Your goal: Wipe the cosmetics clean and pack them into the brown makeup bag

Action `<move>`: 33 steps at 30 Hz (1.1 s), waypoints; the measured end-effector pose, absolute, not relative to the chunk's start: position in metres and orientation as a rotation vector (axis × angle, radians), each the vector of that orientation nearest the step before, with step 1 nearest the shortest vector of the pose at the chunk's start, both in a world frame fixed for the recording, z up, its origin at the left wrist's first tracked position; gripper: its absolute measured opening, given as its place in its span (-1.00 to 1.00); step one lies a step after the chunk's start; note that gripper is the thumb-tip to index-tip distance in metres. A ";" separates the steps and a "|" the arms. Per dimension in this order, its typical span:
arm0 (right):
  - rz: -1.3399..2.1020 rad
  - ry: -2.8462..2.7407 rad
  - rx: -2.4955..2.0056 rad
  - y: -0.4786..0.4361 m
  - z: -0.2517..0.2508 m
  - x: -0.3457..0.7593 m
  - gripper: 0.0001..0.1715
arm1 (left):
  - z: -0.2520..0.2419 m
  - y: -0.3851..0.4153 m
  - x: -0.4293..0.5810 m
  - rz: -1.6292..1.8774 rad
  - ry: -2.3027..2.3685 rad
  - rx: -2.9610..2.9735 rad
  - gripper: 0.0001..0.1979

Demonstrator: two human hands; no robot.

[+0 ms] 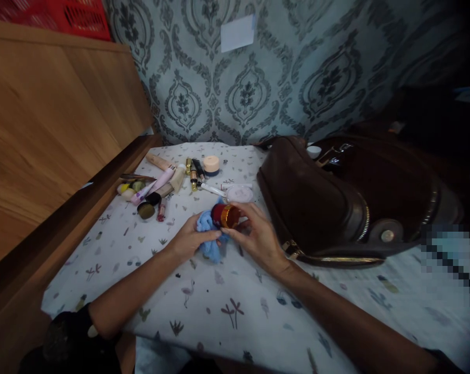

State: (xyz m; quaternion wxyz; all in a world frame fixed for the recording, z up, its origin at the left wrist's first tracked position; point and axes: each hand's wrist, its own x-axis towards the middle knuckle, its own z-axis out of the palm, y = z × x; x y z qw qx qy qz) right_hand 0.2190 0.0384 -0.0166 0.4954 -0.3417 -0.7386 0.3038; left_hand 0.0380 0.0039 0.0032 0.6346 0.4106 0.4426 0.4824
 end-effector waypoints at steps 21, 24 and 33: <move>0.556 -1.939 -0.779 0.035 -0.018 0.219 -0.47 | 0.003 0.005 0.030 1.075 1.226 1.303 -0.57; 0.537 -1.930 -0.829 0.033 -0.017 0.219 -0.47 | 0.007 0.006 0.028 1.084 1.347 1.427 -0.60; 0.561 -1.986 -0.954 0.033 -0.017 0.219 -0.47 | 0.015 0.008 0.007 0.529 1.884 2.381 -0.54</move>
